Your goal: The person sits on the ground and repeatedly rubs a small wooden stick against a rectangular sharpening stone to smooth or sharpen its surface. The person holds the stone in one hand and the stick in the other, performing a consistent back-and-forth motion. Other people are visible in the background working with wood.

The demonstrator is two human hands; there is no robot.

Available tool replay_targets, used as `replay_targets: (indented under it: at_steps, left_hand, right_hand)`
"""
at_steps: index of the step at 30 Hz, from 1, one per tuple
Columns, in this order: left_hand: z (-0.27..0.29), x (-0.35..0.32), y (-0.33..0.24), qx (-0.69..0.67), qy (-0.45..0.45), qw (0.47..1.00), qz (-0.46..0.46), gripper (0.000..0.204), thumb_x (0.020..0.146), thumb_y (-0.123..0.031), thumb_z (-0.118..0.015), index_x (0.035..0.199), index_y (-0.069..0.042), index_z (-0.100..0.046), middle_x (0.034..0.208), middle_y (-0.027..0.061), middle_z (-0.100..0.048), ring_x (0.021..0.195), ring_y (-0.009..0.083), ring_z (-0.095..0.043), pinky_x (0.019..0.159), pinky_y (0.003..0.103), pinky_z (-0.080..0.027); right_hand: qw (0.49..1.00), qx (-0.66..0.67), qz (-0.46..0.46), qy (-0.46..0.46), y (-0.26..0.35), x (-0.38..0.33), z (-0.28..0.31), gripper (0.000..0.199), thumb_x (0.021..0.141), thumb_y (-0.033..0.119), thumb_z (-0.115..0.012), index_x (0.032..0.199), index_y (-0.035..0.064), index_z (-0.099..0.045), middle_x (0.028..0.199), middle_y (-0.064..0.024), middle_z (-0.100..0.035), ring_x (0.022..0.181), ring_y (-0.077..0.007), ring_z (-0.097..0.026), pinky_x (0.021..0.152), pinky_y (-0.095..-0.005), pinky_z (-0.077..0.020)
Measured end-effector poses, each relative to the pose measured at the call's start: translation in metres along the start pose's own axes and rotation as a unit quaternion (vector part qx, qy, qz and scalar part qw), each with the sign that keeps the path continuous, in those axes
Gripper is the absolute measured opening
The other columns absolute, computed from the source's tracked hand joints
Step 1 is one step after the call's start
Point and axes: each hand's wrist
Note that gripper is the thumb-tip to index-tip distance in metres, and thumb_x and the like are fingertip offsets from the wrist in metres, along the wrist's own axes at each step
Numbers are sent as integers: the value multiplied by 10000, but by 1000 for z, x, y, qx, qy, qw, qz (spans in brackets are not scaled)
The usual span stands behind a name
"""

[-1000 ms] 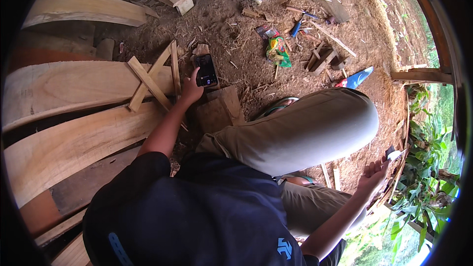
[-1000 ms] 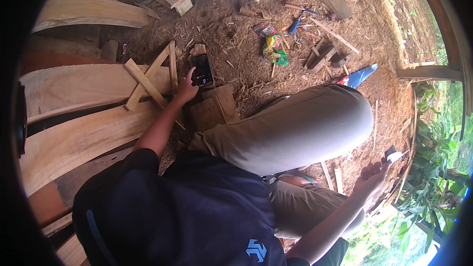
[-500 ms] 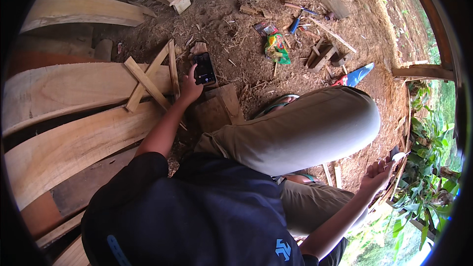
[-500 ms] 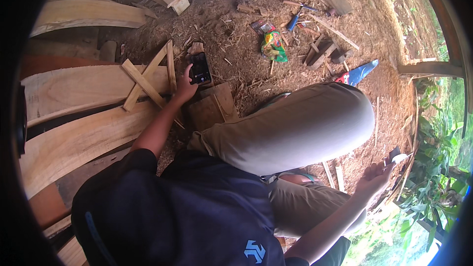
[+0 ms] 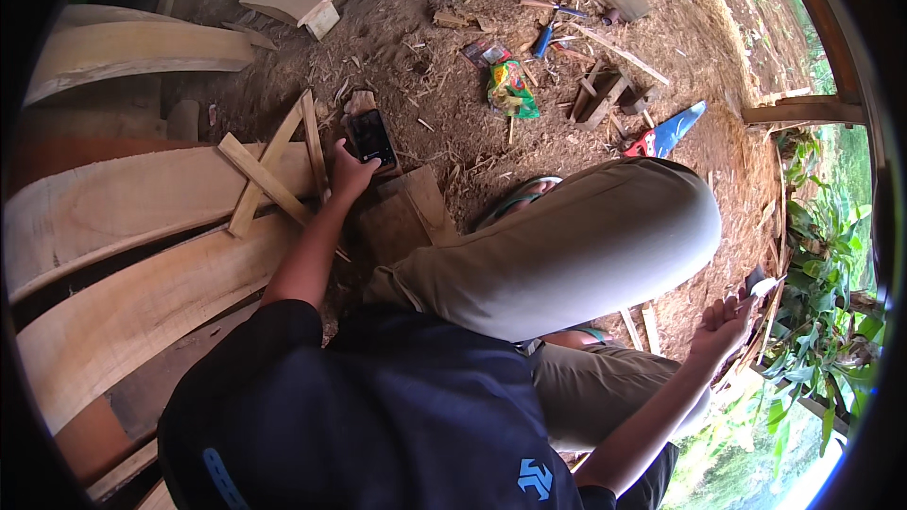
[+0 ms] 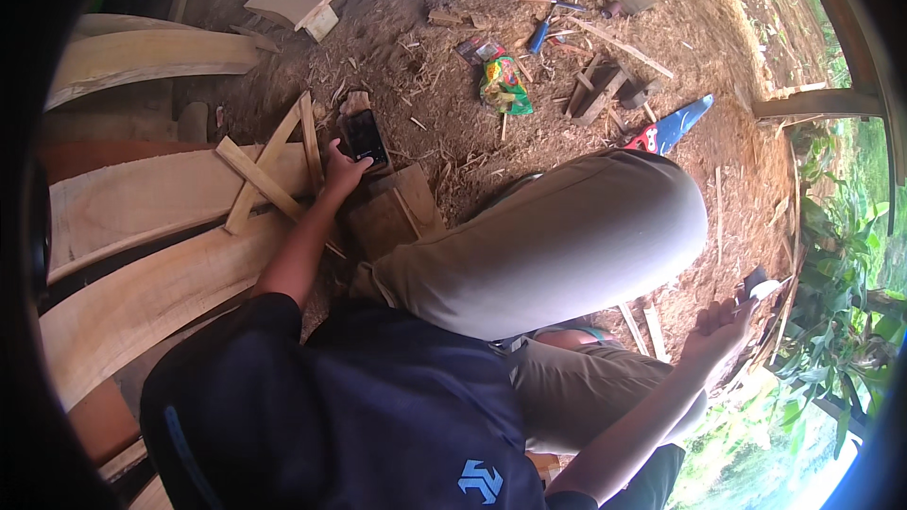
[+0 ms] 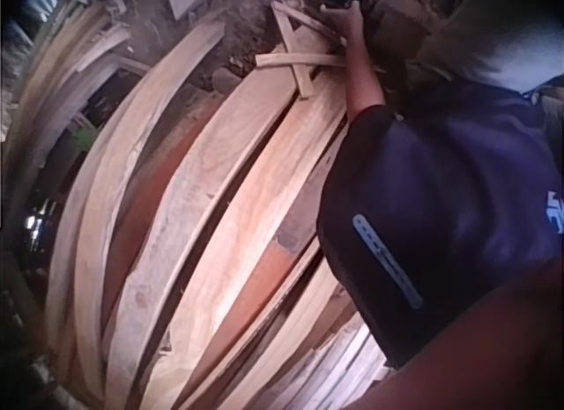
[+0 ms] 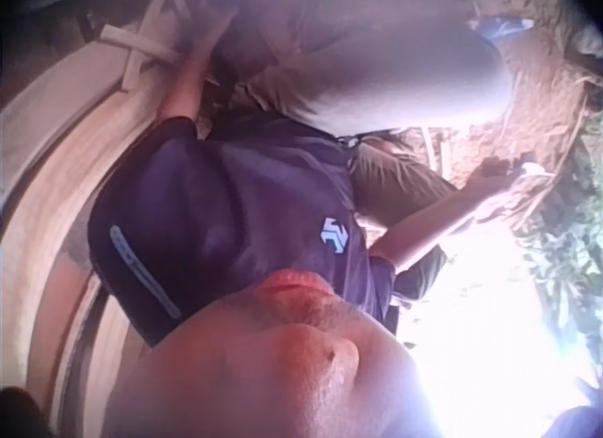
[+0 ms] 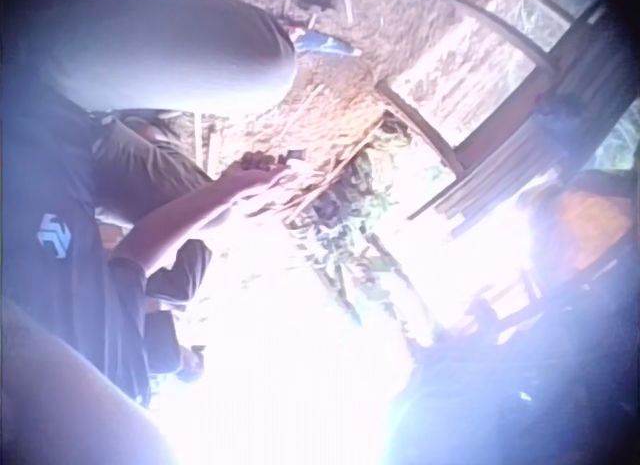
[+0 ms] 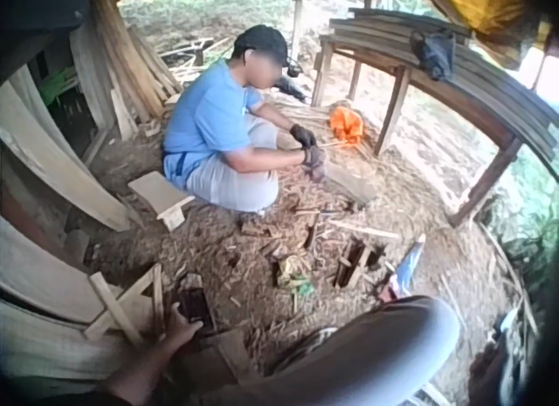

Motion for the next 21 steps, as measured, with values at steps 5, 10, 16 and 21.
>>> replay_targets:
  at_steps: [5,10,16,21]
  left_hand:
    - [2,1,-9,3,-13,999,33,909,709,-324,-779,1387,27,-285,1022,197,-622,923,295,-633,847,393,-486]
    - [7,7,-4,12,-23,998,57,918,708,-336,-784,1392,19,-285,937,161,-632,896,296,-636,845,393,-490]
    - [6,-4,-12,57,-18,998,3,957,686,-338,-810,1399,21,-281,910,140,-631,888,287,-635,844,402,-490]
    - [4,-6,-19,16,-28,998,55,911,722,-334,-784,1397,23,-288,928,153,-633,897,286,-635,861,394,-484]
  right_hand:
    - [1000,2,-5,-3,2,0,1,286,1022,324,-474,1088,51,-525,577,52,-238,443,-38,-171,364,-218,-141]
    - [1000,-2,-6,-12,3,-1,-5,292,1017,329,-486,1087,48,-526,582,54,-258,445,-38,-171,368,-216,-141]
    - [1000,14,-11,-3,3,3,2,301,1005,335,-509,1080,45,-543,593,48,-282,453,-42,-180,379,-219,-144]
    - [1000,14,-2,3,7,-4,1,307,1008,311,-514,1111,22,-504,576,50,-284,440,-37,-203,394,-223,-156]
Point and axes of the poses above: each hand's wrist, its own x-axis towards the middle knuckle, its own z-axis out of the back of the hand, y = z × x
